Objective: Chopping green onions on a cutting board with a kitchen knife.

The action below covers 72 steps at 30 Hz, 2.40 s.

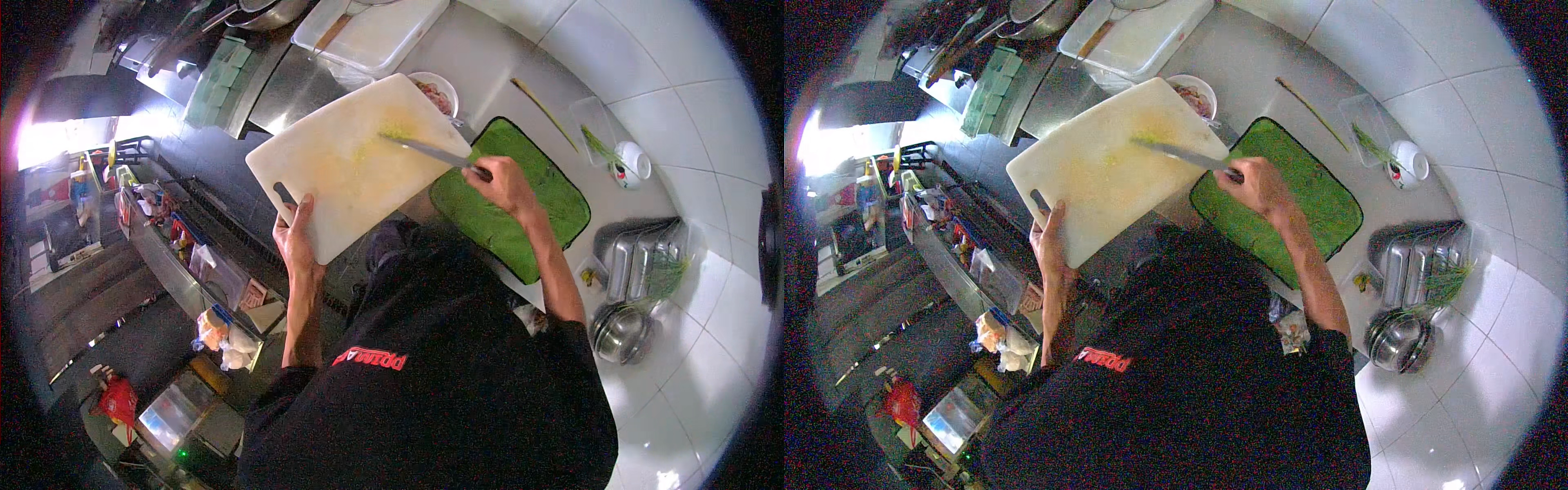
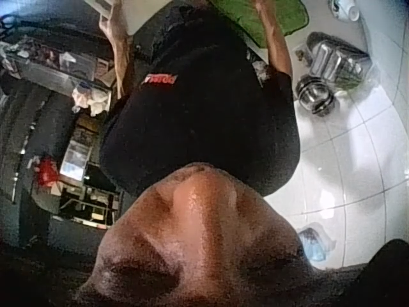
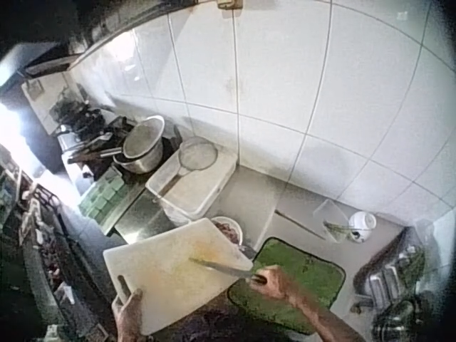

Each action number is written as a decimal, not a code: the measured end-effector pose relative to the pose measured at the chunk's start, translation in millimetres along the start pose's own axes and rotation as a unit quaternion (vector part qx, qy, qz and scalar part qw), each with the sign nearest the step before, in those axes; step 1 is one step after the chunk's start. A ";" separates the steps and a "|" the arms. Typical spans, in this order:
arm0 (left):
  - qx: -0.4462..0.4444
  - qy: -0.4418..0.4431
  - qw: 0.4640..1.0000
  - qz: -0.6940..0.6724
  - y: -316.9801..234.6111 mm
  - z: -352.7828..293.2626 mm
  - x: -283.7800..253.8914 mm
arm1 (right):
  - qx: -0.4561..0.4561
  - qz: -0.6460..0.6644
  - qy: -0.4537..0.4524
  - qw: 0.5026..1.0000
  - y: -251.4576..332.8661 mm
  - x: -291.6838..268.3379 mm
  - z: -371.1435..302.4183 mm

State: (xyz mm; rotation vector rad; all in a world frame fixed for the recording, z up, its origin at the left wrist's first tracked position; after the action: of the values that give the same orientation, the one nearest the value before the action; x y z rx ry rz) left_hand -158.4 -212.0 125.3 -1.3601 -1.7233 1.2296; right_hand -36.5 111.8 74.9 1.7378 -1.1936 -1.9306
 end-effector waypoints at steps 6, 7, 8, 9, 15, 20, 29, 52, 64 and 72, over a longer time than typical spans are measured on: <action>0.011 0.013 0.999 0.034 -6.9 1.7 1.3 | 0.034 -0.015 -0.036 0.999 -41.9 3.4 26.0; 0.010 0.014 0.999 0.035 -8.4 1.2 2.2 | 0.044 -0.040 -0.050 0.997 -45.1 1.3 30.0; 0.007 0.010 0.999 0.036 -10.1 0.4 2.6 | 0.046 -0.040 -0.050 0.997 -46.8 1.0 34.7; 0.003 0.006 0.999 0.037 -11.9 -0.5 3.1 | 0.060 -0.051 -0.049 0.996 -49.5 0.6 39.1; -0.017 -0.020 0.999 0.036 -24.2 -1.5 -7.7 | 0.070 -0.048 -0.056 0.995 -23.5 -8.3 33.5; -0.009 -0.021 0.999 0.036 -31.2 6.7 -19.6 | 0.039 -0.020 -0.020 0.999 22.2 -10.7 -2.7; 0.011 0.001 0.997 0.071 -40.8 -3.7 -13.2 | -0.032 0.110 0.068 0.991 89.3 14.4 -50.6; 0.024 0.034 0.996 0.082 -65.2 1.3 -4.1 | 0.123 -0.017 -0.046 0.991 16.5 12.8 -0.7; 0.037 0.029 0.995 0.084 -76.7 6.6 -5.8 | 0.027 0.115 0.010 0.993 63.0 37.0 -47.3; 0.036 0.040 0.996 0.075 -73.1 10.9 -4.4 | 0.103 -0.001 -0.081 0.991 -18.7 33.6 4.2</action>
State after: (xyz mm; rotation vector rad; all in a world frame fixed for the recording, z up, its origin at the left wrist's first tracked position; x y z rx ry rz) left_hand -194.8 -222.2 189.0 -1.4976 -1.5305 1.2893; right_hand -42.6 102.0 38.0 1.7047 -1.4959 -2.0448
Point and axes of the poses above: each hand's wrist, its own z-axis towards the middle knuckle, its own x-axis out of the palm, y = z × x, the point moved 5 cm from there along z, towards the middle knuckle, and after that the axes turned 13 degrees about -y, right-handed, at the moved point
